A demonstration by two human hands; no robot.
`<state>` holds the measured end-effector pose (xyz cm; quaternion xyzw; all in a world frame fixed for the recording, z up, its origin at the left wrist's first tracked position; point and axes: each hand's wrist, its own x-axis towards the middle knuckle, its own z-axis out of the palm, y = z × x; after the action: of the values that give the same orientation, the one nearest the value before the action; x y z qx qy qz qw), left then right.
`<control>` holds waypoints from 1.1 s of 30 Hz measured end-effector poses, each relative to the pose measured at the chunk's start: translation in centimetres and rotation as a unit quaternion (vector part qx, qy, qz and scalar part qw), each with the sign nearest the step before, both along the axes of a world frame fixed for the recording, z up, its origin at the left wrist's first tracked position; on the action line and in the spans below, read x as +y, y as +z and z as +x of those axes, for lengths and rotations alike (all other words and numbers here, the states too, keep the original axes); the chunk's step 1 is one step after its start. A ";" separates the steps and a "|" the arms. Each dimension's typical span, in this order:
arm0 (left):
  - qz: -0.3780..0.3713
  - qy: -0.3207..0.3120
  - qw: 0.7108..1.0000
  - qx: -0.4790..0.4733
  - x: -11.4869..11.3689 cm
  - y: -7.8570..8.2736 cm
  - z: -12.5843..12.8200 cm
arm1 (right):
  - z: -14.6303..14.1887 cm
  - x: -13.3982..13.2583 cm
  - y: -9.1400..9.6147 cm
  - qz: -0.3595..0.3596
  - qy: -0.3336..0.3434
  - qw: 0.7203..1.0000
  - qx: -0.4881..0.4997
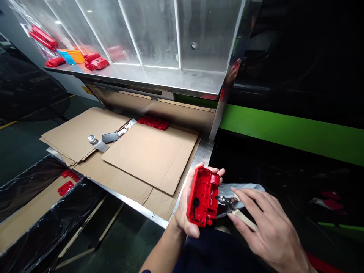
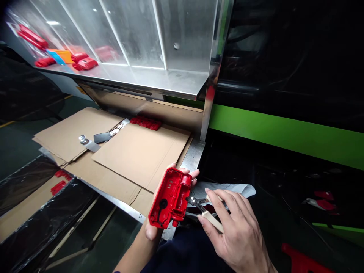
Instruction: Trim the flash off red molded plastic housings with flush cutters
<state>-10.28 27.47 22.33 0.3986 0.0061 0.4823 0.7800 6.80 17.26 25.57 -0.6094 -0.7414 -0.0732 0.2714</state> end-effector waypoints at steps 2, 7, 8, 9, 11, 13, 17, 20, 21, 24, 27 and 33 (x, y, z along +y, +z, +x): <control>-0.014 -0.004 1.000 0.003 0.0 -0.2 -0.1 | 0.3 0.1 0.0 -0.003 0.008 1.000 -0.005; -0.017 -0.010 1.000 0.006 0.0 -0.2 0.0 | 0.9 0.3 -0.2 0.002 0.028 1.000 0.005; -0.015 -0.006 1.000 0.007 0.0 -0.2 0.1 | 1.0 0.3 -0.2 0.000 0.034 0.999 0.009; -0.013 -0.001 1.000 0.009 0.0 -0.2 0.1 | 1.0 0.4 -0.2 -0.002 0.038 0.999 0.013; -0.009 0.009 1.000 0.007 0.0 -0.1 0.3 | 1.1 0.4 -0.3 -0.006 0.043 0.999 0.018; 0.000 0.008 1.000 -0.005 0.1 -0.2 0.4 | 1.1 0.5 -0.2 -0.003 0.044 0.999 0.018; 0.013 -0.011 1.000 -0.021 0.3 -0.4 0.4 | 1.1 0.5 -0.1 0.006 0.039 0.999 0.008; 0.013 -0.007 1.000 -0.026 0.3 -0.5 0.5 | 1.2 0.6 0.0 0.009 0.033 0.999 -0.007; 0.013 -0.006 1.000 -0.024 0.3 -0.6 0.5 | 1.2 0.7 0.0 0.012 0.032 0.999 -0.012; 0.019 0.001 1.000 -0.016 0.3 -0.7 0.6 | 1.3 0.7 0.1 0.023 0.034 0.999 -0.023; 0.024 0.010 1.000 -0.004 0.3 -0.7 0.6 | 1.3 0.7 0.2 0.028 0.035 0.999 -0.029; 0.019 0.027 0.999 0.028 0.3 -0.9 0.8 | 1.1 0.5 0.0 0.011 0.023 0.999 -0.044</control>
<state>-9.44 27.74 21.41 0.4262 0.0298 0.4917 0.7587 7.88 17.80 25.60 -0.5854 -0.7654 -0.1016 0.2472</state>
